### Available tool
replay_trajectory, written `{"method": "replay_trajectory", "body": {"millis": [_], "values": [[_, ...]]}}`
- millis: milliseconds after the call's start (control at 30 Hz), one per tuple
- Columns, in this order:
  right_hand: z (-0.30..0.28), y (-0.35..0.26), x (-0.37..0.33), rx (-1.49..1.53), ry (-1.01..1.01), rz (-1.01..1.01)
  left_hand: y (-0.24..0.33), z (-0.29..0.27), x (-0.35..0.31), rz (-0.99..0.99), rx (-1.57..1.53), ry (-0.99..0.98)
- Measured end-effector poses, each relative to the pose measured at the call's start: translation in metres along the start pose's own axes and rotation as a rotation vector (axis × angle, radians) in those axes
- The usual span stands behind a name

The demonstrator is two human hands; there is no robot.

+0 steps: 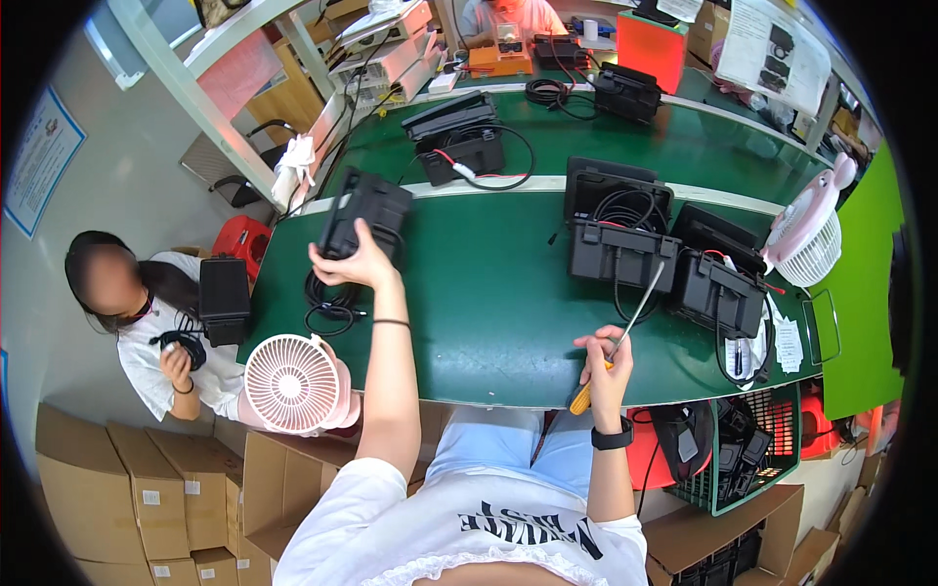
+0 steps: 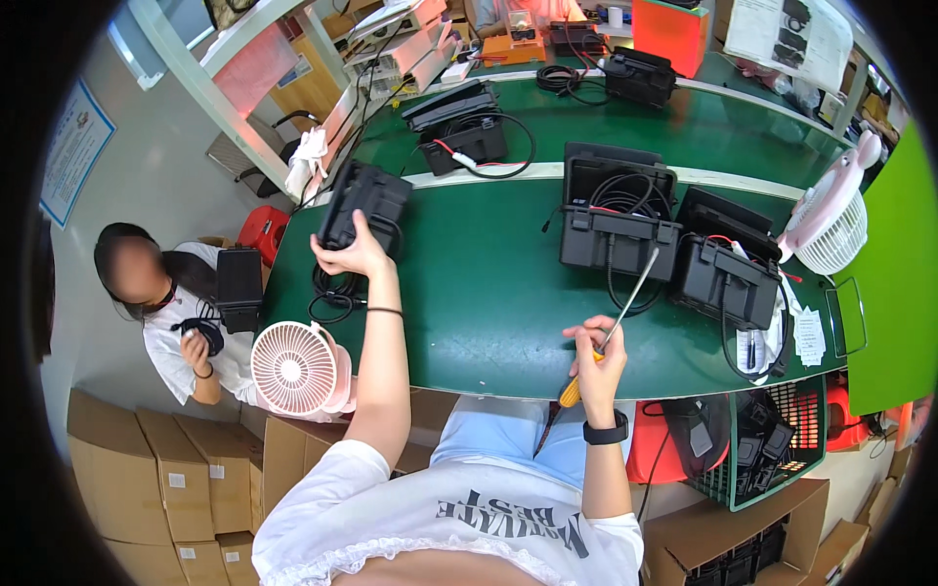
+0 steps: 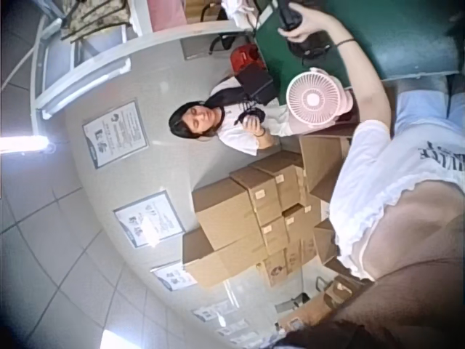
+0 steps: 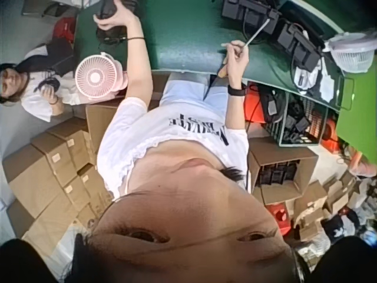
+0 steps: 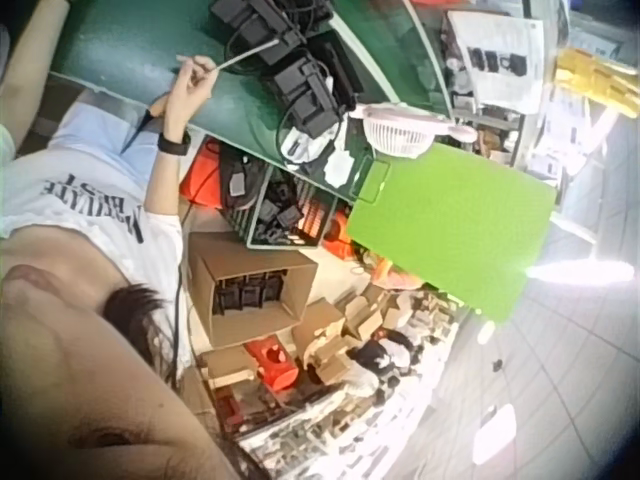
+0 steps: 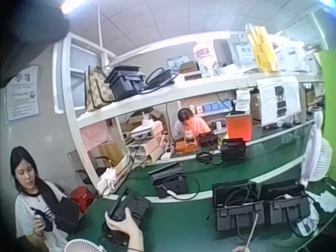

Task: Assembling components into a solar equipment casing using a screwdriver on a production line.

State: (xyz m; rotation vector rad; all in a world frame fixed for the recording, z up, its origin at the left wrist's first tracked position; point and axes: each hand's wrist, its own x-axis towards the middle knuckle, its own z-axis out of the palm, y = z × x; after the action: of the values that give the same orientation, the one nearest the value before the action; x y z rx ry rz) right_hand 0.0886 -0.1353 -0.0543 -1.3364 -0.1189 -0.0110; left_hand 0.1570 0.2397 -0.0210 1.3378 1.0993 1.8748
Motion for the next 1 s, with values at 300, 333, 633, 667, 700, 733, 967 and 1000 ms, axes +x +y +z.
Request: {"method": "replay_trajectory", "body": {"millis": [300,333,633,667,700,733,967,1000], "values": [[-0.012,0.006,-0.008,0.096,0.115,-0.024,0.022,0.024,-0.009,0.541,0.024,-0.118],[-0.011,0.006,-0.007,0.077,0.084,-0.024,0.023,0.031,-0.011,0.617,0.018,-0.338],[-0.012,0.006,-0.008,0.094,0.044,-0.040,-0.010,0.132,-0.017,0.566,0.399,-1.044],[-0.011,0.006,-0.009,0.096,0.050,-0.049,-0.012,0.136,-0.012,0.424,0.355,-1.109],[-0.011,0.005,-0.009,0.100,0.051,-0.048,-0.020,0.140,-0.007,0.464,0.339,-1.099],[-0.011,0.005,-0.011,0.101,0.056,-0.043,-0.021,0.140,-0.008,0.466,0.332,-1.105],[-0.011,0.004,-0.007,0.081,0.056,-0.056,-0.006,0.134,-0.007,0.501,0.481,-1.102],[-0.012,0.004,-0.006,0.075,0.055,-0.057,0.000,0.131,-0.012,0.503,0.420,-1.097]]}}
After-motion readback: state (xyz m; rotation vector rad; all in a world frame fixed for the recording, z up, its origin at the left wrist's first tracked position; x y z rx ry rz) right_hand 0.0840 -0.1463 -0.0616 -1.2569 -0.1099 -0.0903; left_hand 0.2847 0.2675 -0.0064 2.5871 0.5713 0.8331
